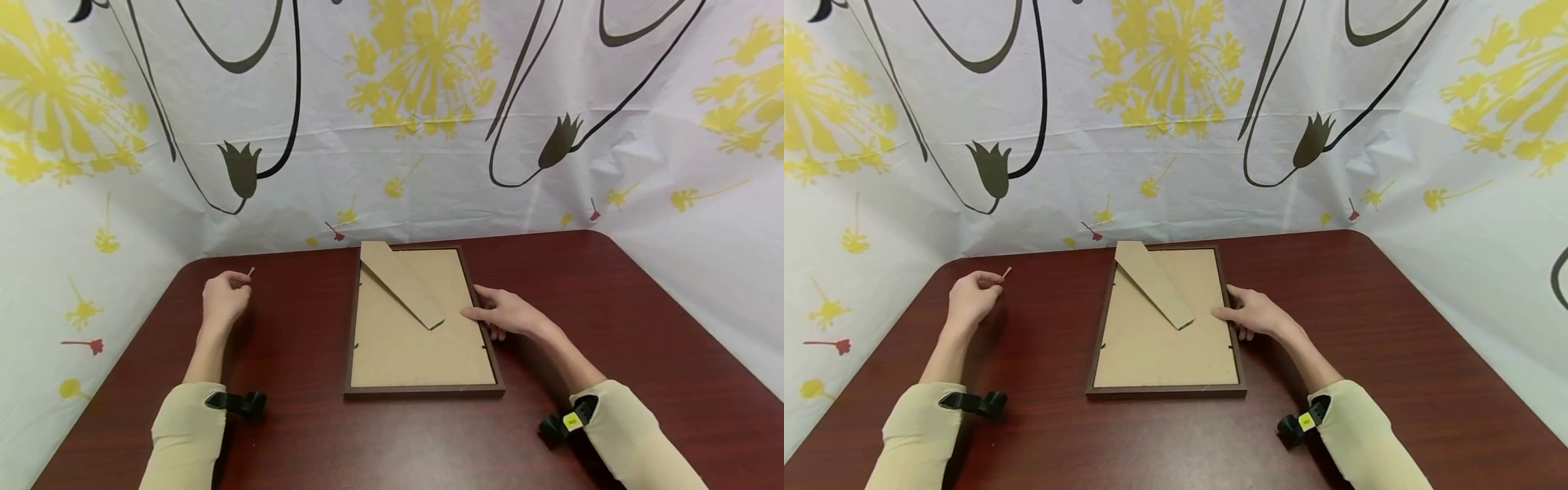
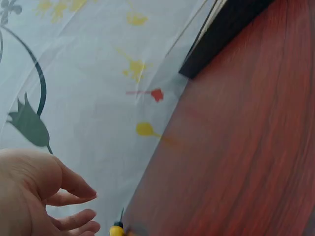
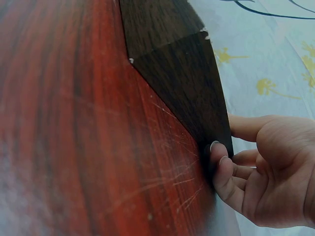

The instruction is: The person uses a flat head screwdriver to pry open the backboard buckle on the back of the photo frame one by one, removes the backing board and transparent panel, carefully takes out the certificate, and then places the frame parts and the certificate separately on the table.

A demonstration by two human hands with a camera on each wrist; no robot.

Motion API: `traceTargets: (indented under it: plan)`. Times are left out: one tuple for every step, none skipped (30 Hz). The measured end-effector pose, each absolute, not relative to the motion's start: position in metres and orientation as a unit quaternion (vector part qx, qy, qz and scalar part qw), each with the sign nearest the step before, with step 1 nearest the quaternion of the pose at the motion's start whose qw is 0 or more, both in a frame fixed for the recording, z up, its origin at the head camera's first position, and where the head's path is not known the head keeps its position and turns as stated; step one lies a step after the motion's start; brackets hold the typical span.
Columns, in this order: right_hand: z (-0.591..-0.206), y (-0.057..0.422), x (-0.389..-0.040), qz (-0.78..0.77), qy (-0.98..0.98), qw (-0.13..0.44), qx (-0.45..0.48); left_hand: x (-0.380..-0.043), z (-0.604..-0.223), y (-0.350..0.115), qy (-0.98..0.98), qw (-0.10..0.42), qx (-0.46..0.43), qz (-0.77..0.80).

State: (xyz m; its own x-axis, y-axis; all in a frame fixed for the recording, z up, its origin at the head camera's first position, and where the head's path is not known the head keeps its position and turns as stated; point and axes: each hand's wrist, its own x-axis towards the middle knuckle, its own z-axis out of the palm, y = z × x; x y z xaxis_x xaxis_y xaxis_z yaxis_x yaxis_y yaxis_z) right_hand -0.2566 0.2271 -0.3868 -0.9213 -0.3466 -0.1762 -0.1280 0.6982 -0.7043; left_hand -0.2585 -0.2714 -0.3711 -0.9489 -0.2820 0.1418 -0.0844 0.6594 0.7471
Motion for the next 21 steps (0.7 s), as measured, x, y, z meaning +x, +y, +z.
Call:
traceTargets:
  plan:
    - [-0.387,0.227,-0.257,-0.365,0.91,0.149,-0.13,-0.258,-0.372,-0.274,-0.901,0.128,0.107,-0.4]
    - [-0.387,0.227,-0.257,-0.365,0.91,0.149,-0.13,-0.258,-0.374,-0.277,-0.899,0.129,0.114,-0.402]
    - [-0.387,0.227,-0.257,-0.364,0.91,0.149,-0.13,-0.257,-0.375,-0.279,-0.898,0.129,0.121,-0.403]
    - [-0.387,0.227,-0.257,-0.364,0.91,0.149,-0.129,-0.257,-0.376,-0.281,-0.897,0.127,0.127,-0.405]
    - [-0.387,0.228,-0.257,-0.364,0.91,0.149,-0.129,-0.257,-0.377,-0.283,-0.896,0.125,0.134,-0.405]
    - [-0.388,0.228,-0.257,-0.363,0.911,0.149,-0.128,-0.257,-0.379,-0.285,-0.896,0.123,0.14,-0.403]
    - [-0.388,0.228,-0.257,-0.363,0.911,0.149,-0.128,-0.257,-0.38,-0.287,-0.896,0.119,0.145,-0.403]
    - [-0.388,0.228,-0.257,-0.363,0.911,0.149,-0.127,-0.257,-0.381,-0.289,-0.894,0.114,0.15,-0.406]
    - [-0.388,0.228,-0.257,-0.363,0.911,0.149,-0.127,-0.256,-0.382,-0.29,-0.893,0.109,0.154,-0.41]
    - [-0.388,0.228,-0.257,-0.363,0.911,0.149,-0.127,-0.256,-0.384,-0.292,-0.891,0.101,0.156,-0.414]
    - [-0.388,0.228,-0.257,-0.364,0.911,0.149,-0.127,-0.256,-0.385,-0.294,-0.89,0.094,0.158,-0.417]
    - [-0.388,0.228,-0.257,-0.364,0.91,0.15,-0.127,-0.255,-0.386,-0.295,-0.889,0.086,0.159,-0.421]
    - [-0.388,0.228,-0.257,-0.365,0.91,0.15,-0.128,-0.254,-0.387,-0.296,-0.887,0.078,0.161,-0.425]
    - [-0.388,0.228,-0.256,-0.365,0.91,0.15,-0.127,-0.254,-0.388,-0.298,-0.887,0.071,0.162,-0.427]
    - [-0.388,0.228,-0.256,-0.365,0.91,0.15,-0.127,-0.254,-0.389,-0.299,-0.887,0.063,0.163,-0.427]
    - [-0.388,0.228,-0.256,-0.366,0.91,0.15,-0.127,-0.253,-0.39,-0.3,-0.888,0.056,0.165,-0.425]
    - [-0.388,0.228,-0.256,-0.366,0.91,0.15,-0.127,-0.253,-0.39,-0.302,-0.889,0.052,0.167,-0.424]
    - [-0.388,0.228,-0.256,-0.366,0.91,0.15,-0.126,-0.253,-0.39,-0.303,-0.889,0.047,0.168,-0.423]
    - [-0.388,0.228,-0.256,-0.365,0.91,0.15,-0.126,-0.253,-0.39,-0.304,-0.89,0.041,0.168,-0.422]
    - [-0.388,0.228,-0.256,-0.365,0.91,0.15,-0.125,-0.253,-0.39,-0.304,-0.891,0.035,0.168,-0.42]
    - [-0.388,0.228,-0.256,-0.365,0.91,0.15,-0.125,-0.253,-0.39,-0.305,-0.892,0.029,0.165,-0.42]
